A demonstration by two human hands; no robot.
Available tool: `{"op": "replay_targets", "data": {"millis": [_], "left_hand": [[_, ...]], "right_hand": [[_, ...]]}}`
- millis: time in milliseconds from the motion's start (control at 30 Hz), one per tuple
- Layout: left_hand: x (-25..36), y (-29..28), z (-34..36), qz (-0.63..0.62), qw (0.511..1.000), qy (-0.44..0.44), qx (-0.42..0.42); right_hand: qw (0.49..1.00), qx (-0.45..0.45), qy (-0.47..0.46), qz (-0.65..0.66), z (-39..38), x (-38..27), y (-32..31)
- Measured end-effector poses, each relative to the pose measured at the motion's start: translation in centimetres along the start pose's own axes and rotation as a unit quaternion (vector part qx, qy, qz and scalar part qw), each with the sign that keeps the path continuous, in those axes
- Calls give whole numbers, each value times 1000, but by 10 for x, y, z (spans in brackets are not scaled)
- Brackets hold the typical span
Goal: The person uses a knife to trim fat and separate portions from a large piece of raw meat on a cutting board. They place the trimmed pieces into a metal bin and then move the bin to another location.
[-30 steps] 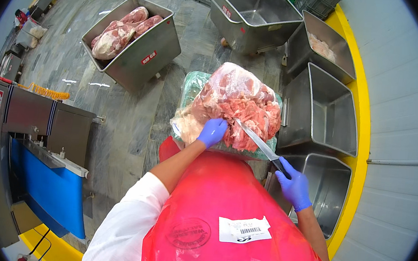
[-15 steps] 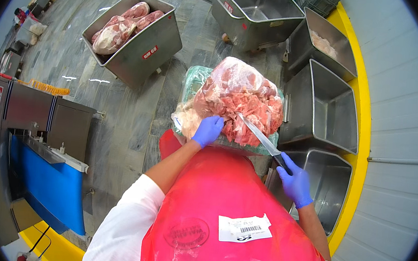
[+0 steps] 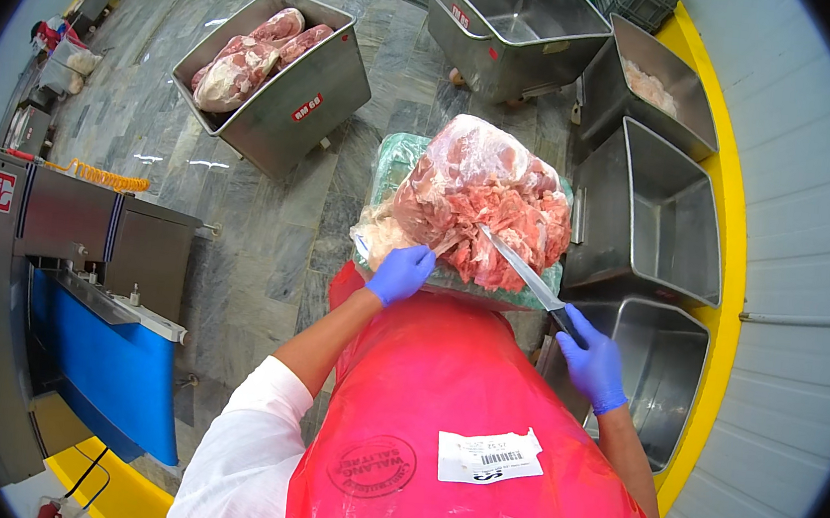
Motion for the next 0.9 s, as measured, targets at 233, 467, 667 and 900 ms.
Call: {"op": "replay_targets", "data": {"millis": [233,467,667,900], "left_hand": [[-11,-21,-9,43,998,51,-4],[-23,3,16,-85,994,-67,34],[6,36,59,31,988,-145,-35],[5,60,70,157,978,-114,79]], "right_hand": [[1000,-2,-3,-1,0,7,4],[1000,-9,3,6,2,12,6],[1000,-8,-5,-7,0,10,3],[1000,-14,13,-1,1,7,2]]}}
Point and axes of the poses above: each hand's wrist, its own z-axis towards the middle knuckle, its own y-axis out of the palm, x = y × z, the point moved 3 cm from there along z, towards the middle knuckle, and after that the axes turned 3 degrees about -y, right-handed, at the moved point
